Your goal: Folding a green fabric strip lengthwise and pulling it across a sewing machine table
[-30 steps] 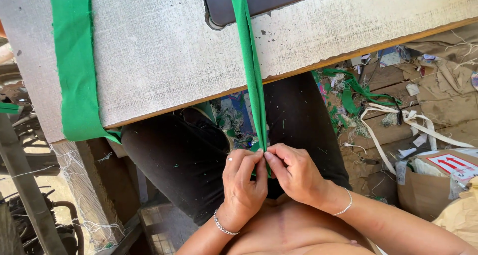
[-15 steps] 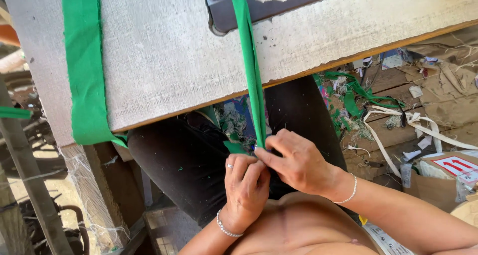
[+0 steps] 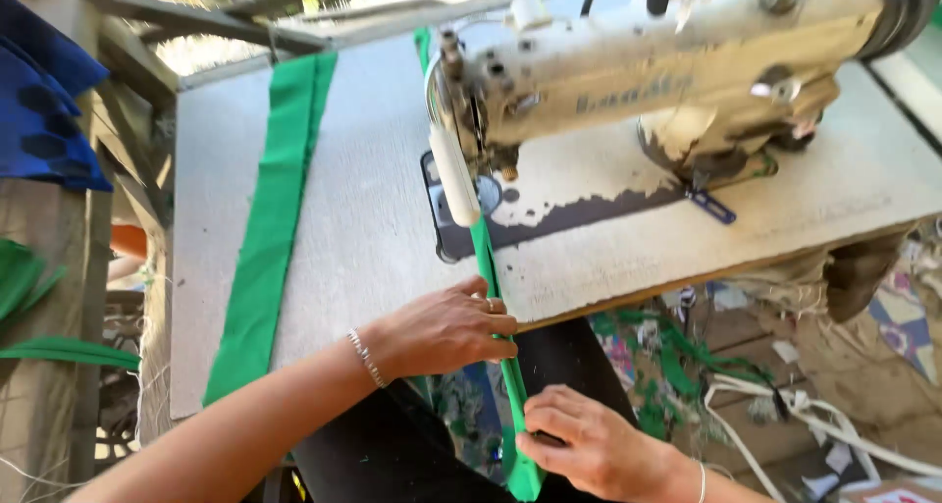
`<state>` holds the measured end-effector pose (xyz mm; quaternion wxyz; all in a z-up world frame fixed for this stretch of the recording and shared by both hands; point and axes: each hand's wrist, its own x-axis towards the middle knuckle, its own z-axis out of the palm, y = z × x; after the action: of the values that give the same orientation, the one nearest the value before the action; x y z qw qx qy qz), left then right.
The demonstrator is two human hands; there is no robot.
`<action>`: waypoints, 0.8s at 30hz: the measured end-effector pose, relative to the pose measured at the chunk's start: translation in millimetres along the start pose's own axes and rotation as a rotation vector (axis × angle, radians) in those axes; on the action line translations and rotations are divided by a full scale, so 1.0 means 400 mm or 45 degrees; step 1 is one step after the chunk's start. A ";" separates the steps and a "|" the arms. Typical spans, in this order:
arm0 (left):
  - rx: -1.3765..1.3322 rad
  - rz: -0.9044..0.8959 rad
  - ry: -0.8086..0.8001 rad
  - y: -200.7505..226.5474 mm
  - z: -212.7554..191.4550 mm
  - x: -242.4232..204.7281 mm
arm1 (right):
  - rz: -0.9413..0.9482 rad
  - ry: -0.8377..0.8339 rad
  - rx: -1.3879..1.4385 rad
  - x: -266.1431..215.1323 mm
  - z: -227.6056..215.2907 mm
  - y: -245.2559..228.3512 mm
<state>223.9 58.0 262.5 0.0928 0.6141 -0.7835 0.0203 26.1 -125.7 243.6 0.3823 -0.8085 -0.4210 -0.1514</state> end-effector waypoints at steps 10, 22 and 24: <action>0.001 -0.170 -0.142 -0.195 0.032 0.004 | 0.109 -0.018 -0.120 -0.074 0.060 0.023; -0.193 -0.393 -0.283 -0.222 0.057 0.021 | 0.033 -0.161 0.068 -0.039 0.015 0.027; -0.246 -0.436 -0.306 -0.225 0.052 0.023 | 0.045 -0.140 0.071 -0.041 0.013 0.026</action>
<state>306.4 24.2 236.3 0.0591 0.7244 -0.6715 -0.1442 24.3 -134.7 225.9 0.3835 -0.8120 -0.4310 -0.0880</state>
